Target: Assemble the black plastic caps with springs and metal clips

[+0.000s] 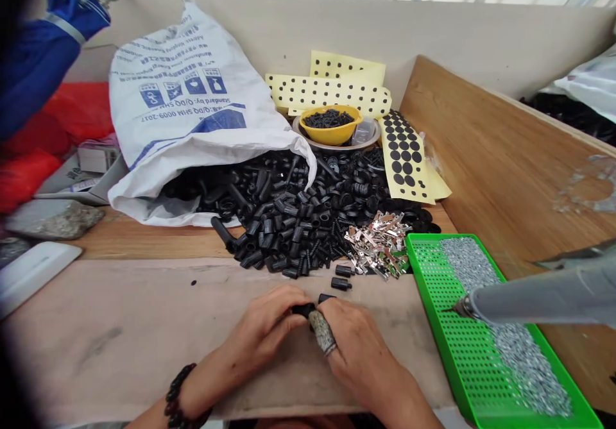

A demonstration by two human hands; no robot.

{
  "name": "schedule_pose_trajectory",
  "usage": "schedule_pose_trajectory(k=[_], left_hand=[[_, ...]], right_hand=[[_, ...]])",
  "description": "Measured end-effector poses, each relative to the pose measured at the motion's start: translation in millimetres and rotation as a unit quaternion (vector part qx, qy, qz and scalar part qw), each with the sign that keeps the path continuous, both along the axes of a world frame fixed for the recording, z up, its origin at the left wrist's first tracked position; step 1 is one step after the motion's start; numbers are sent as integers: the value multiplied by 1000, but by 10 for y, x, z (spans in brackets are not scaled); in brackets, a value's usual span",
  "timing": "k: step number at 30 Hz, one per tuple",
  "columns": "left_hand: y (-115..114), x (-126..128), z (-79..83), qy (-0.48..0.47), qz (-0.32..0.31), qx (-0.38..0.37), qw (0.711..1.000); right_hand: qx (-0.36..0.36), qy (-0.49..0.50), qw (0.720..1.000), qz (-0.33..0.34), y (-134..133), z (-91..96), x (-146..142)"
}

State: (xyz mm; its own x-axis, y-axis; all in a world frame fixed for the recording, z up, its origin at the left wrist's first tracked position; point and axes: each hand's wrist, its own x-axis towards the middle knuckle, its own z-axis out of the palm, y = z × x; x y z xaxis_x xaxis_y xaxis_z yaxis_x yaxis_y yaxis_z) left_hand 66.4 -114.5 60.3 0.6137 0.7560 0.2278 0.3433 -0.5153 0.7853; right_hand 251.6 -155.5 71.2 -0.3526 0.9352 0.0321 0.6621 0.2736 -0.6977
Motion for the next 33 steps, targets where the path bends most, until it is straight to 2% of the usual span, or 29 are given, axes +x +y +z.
schedule_pose_trajectory(k=[3,8,12,15,21,25,33], left_hand=[[3,-46,-24,11,20,-34,999],[24,-77,-60,29,32,-50,998],[8,-76,-50,23,33,-65,997],[-17,-70,-17,15,26,-79,996],[-37,-36,41,-3,19,-97,995],[-43,-20,66,-16,6,-98,995],[-94,-49,72,-40,-2,-75,996]], right_hand=[[19,-25,999,-22,27,26,98],[67,-45,994,-77,87,35,268],[79,-71,994,-17,70,24,192],[116,-116,986,30,48,16,73],[200,-182,962,47,48,-35,-16],[199,-192,959,54,38,-23,-10],[136,-173,972,85,-16,26,-17]])
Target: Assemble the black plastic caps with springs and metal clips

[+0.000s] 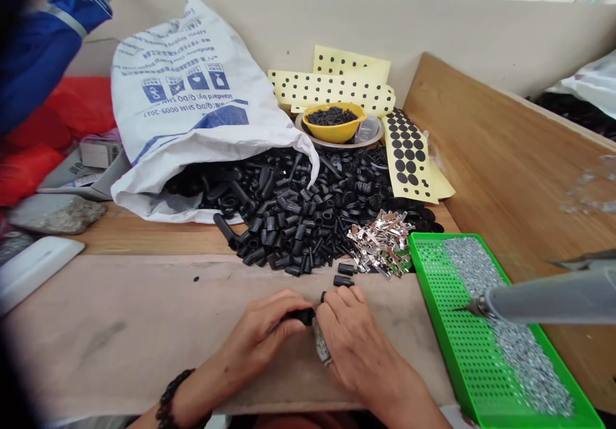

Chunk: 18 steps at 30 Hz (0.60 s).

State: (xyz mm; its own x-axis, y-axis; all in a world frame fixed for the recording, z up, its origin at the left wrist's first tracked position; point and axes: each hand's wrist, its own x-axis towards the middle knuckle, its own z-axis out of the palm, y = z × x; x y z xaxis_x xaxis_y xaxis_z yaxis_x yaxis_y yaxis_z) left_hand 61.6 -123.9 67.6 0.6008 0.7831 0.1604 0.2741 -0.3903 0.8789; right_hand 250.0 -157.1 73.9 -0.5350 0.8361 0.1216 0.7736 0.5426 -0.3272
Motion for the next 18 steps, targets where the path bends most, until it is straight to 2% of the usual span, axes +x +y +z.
schedule_pose_trajectory(k=[7,14,18], left_hand=[[-23,1,-24,25,-5,77,997],[-13,33,-101,66,8,76,995],[20,-2,-123,93,7,52,994]], right_hand=[[-49,22,999,-1,-9,-55,-25],[-19,25,999,-42,-25,-153,-69],[20,60,995,-73,3,-75,118]])
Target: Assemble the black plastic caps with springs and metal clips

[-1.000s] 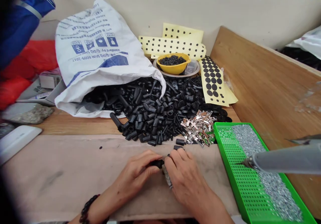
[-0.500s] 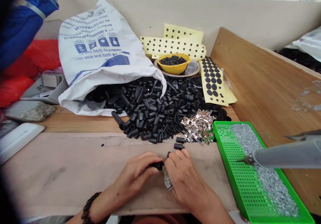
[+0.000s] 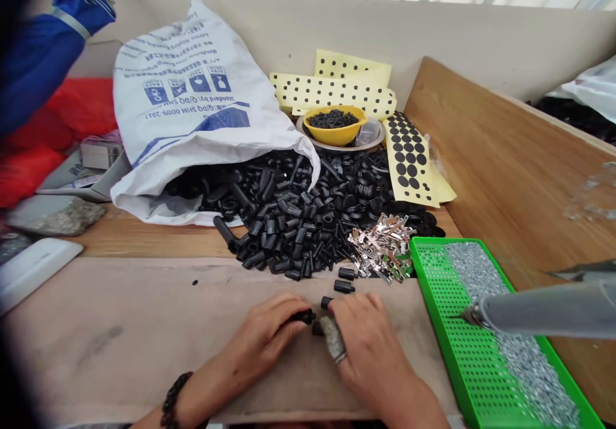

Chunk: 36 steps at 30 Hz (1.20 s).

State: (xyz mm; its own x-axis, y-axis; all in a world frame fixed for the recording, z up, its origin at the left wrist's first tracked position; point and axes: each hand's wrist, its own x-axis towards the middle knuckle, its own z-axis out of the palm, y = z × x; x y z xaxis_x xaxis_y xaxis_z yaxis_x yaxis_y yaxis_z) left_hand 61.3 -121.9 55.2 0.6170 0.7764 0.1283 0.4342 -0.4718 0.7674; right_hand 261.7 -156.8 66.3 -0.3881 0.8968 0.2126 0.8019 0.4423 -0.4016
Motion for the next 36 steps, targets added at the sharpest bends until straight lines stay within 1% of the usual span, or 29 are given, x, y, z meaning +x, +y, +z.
schedule_pose_trajectory(k=[3,6,9,11,13,14,17,20,23,27,31,33,36], left_hand=[[-26,-23,3,17,-7,-8,1000],[-91,44,39,31,-22,22,999],[-136,252,67,48,-39,92,994],[-145,440,46,59,-57,141,987],[-149,620,-12,80,-66,174,979],[-152,693,-50,91,-60,184,977],[-170,812,-143,123,-42,219,967],[-162,773,-140,120,-23,234,965],[-80,616,-54,97,5,208,973],[103,360,32,105,66,182,975],[245,209,37,92,93,172,976],[298,184,31,72,98,169,978],[373,184,25,56,95,160,981]], right_hand=[[28,31,998,-42,34,67,214],[22,37,996,-77,66,69,359],[0,24,994,-108,104,24,408],[-5,12,992,-124,138,-9,420],[9,7,991,-136,177,-36,431],[17,7,990,-141,198,-46,435],[21,8,990,-139,267,-66,424],[23,-1,992,-123,356,-71,345],[41,-23,994,-102,475,-65,203],[43,-105,990,-86,656,-28,-11],[56,-173,981,-73,777,-10,-165],[72,-178,979,-69,803,-31,-208],[78,-153,983,-69,821,-77,-229]])
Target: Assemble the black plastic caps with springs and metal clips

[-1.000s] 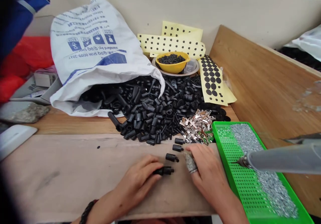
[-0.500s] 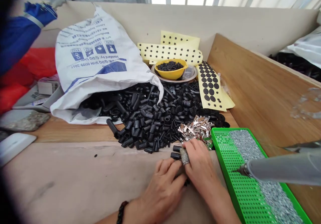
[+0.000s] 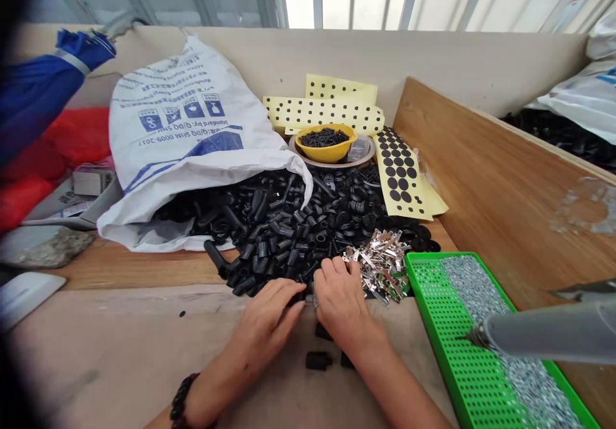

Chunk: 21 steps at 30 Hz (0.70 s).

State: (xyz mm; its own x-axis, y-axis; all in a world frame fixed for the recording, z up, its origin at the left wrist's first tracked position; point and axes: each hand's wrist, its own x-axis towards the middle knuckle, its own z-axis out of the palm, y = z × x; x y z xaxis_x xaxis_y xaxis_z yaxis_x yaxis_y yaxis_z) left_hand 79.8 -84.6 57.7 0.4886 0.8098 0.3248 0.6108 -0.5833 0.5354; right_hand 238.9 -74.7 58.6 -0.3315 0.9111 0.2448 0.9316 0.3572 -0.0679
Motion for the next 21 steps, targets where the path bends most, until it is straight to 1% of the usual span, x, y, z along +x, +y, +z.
schedule_pose_trajectory(k=[4,6,8,10,12,13,15,18,21], left_hand=[[81,45,7,-10,2,1,1000],[114,90,25,-17,7,0,1000],[145,146,53,-29,2,-7,1000],[172,199,82,-49,-13,-8,999],[188,230,102,-67,-32,5,997],[191,233,106,-72,-36,15,997],[185,213,107,-72,-32,28,996],[156,140,99,-64,-18,20,998],[123,65,99,-55,-29,16,998]], right_hand=[[-13,31,999,-2,12,-7,47],[-29,99,995,-5,15,15,86],[-56,218,974,-4,16,42,117],[-85,324,942,3,11,69,137],[-97,364,926,5,-8,100,152],[-97,366,925,5,-24,117,160],[-95,341,935,11,-66,153,182],[-98,263,959,44,-132,188,216],[-103,196,973,71,-175,188,215]])
